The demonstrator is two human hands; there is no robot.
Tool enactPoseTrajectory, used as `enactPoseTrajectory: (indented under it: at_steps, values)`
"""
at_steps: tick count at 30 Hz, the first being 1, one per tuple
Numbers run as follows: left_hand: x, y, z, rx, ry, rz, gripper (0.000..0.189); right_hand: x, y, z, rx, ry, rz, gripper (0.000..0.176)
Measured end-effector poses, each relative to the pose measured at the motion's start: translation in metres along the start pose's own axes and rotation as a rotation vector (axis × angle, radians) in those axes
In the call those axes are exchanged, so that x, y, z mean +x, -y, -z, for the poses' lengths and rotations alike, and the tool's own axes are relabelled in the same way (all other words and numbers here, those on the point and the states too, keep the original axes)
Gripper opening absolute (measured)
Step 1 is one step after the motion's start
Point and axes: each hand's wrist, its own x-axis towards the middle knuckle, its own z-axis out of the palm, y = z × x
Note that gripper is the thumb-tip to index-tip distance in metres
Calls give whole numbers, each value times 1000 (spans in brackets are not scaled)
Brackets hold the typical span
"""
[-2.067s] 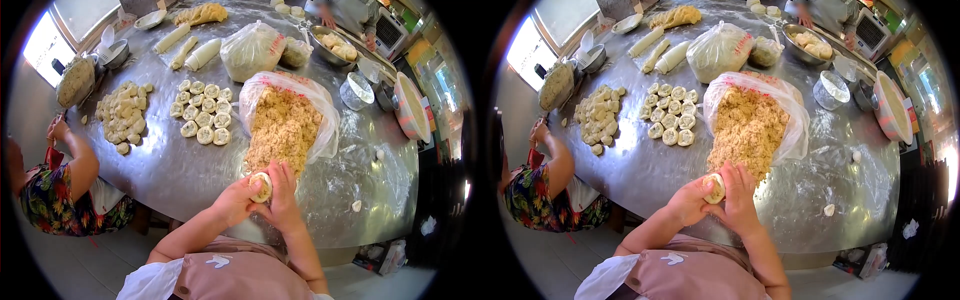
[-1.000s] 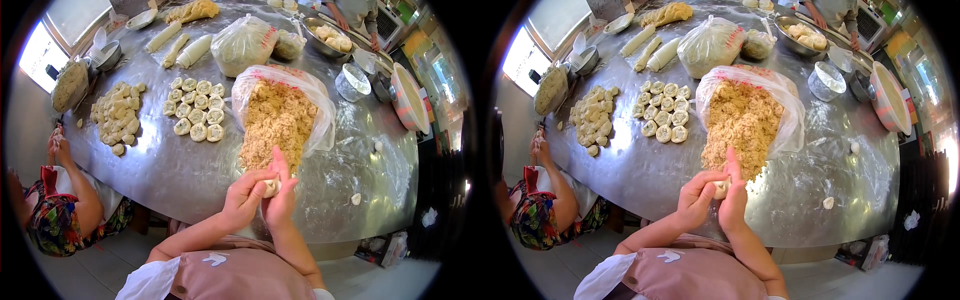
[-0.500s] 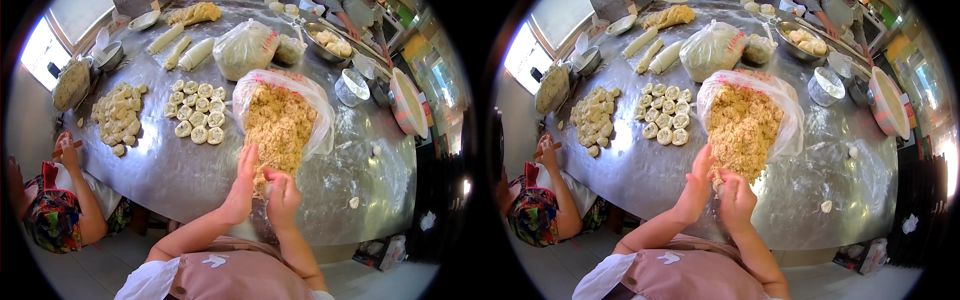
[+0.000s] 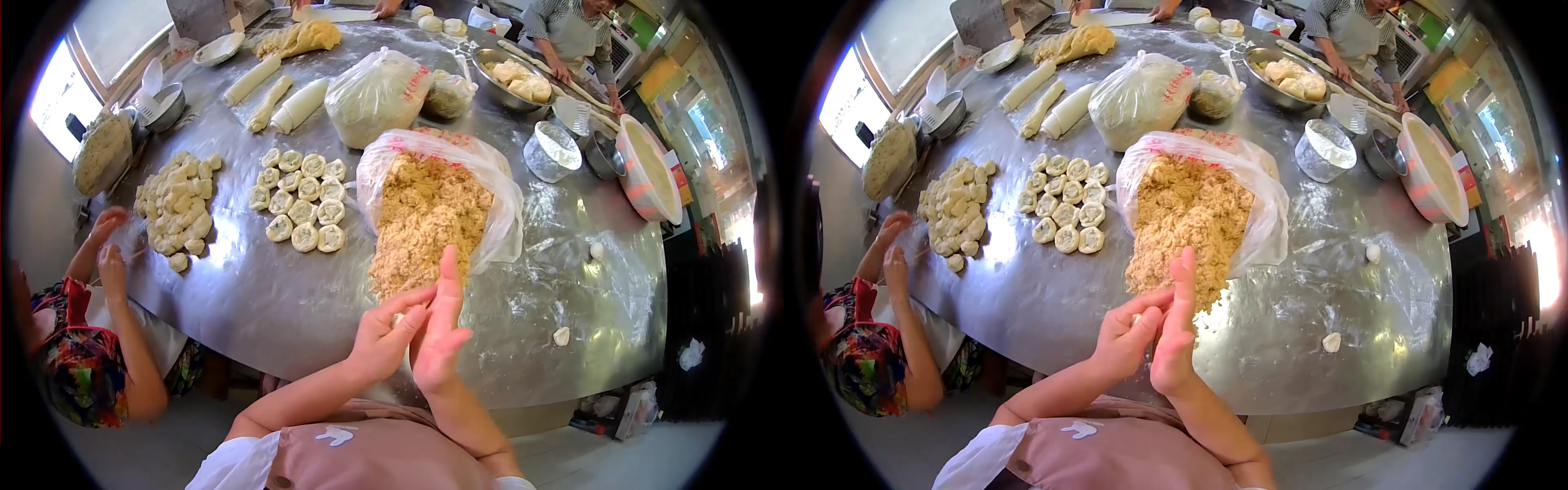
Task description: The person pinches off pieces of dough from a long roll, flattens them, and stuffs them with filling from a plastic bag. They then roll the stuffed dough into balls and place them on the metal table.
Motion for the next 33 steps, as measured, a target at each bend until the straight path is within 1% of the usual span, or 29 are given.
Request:
enactPoseTrajectory:
  at_steps: [1, 2, 4, 5, 8, 9, 12, 13, 15, 16, 17, 20, 21, 22, 23, 25, 26, 27, 28, 29, 30, 32, 33]
  values:
    - [-3, -1, -1, -65, -100, 114, 27, 0, 2, 0, -12, -9, -11, 89]
    - [-1, -3, 2, -69, -128, 100, 28, 0, 5, 0, -23, -18, -23, 88]
    - [3, -7, 11, -83, -180, 70, 38, -14, -12, 21, -340, 42, -45, 83]
    - [6, -8, 13, -30, -176, 3, 37, -26, -22, 20, -301, 57, -88, 71]
    - [13, -8, 19, 132, -182, -199, 35, -38, -29, 14, -125, 180, -219, 57]
    - [15, -8, 18, 135, -108, -252, 43, -37, -16, 4, -165, 60, -204, 42]
    - [5, -22, 2, -491, -170, -40, 63, -31, -10, 16, -176, 5, -308, 37]
    - [7, -22, 4, -317, -217, -56, 72, -29, -14, 18, -142, -12, -268, 40]
    - [2, -22, 19, -133, -8, -8, 51, -28, -11, 25, -73, 184, -470, 42]
    - [1, -15, 25, -104, 61, -8, 38, -29, -10, 27, -34, 285, -576, 43]
    - [1, -9, 30, -75, 130, -9, 30, -30, -10, 24, -99, 252, -455, 42]
    - [2, -8, 32, -14, -21, 73, 45, -31, -12, 9, -270, 154, -110, 39]
    - [3, -5, 34, -14, -8, -49, 50, -33, -18, 8, -286, 136, -155, 40]
    - [0, -6, 32, -215, -38, 15, 52, -32, -16, 2, -206, 28, -197, 40]
    - [-2, -11, 27, -418, -64, 74, 56, -31, -10, 11, -159, 100, -434, 50]
    - [0, -23, 19, -352, -41, 132, 64, -31, -9, 33, -8, 196, -702, 62]
    - [1, -29, 15, -319, -29, 160, 70, -34, -20, 42, 96, 223, -727, 62]
    - [-3, -27, 29, -168, 117, 250, 70, -36, -23, 40, 115, 199, -682, 61]
    - [-4, -23, 33, -95, 155, 263, 71, -37, -25, 38, 134, 177, -636, 59]
    - [-4, -19, 36, -21, 194, 273, 72, -40, -24, 27, 69, 107, -520, 55]
    - [0, -15, 33, -25, 129, 203, 72, -39, -22, 14, 6, 37, -400, 51]
    - [0, -8, 32, -105, 72, 167, 73, -34, -17, 5, -269, 62, -208, 53]
    - [-1, -7, 33, -183, 81, 200, 74, -32, -14, 11, -244, 89, -312, 53]
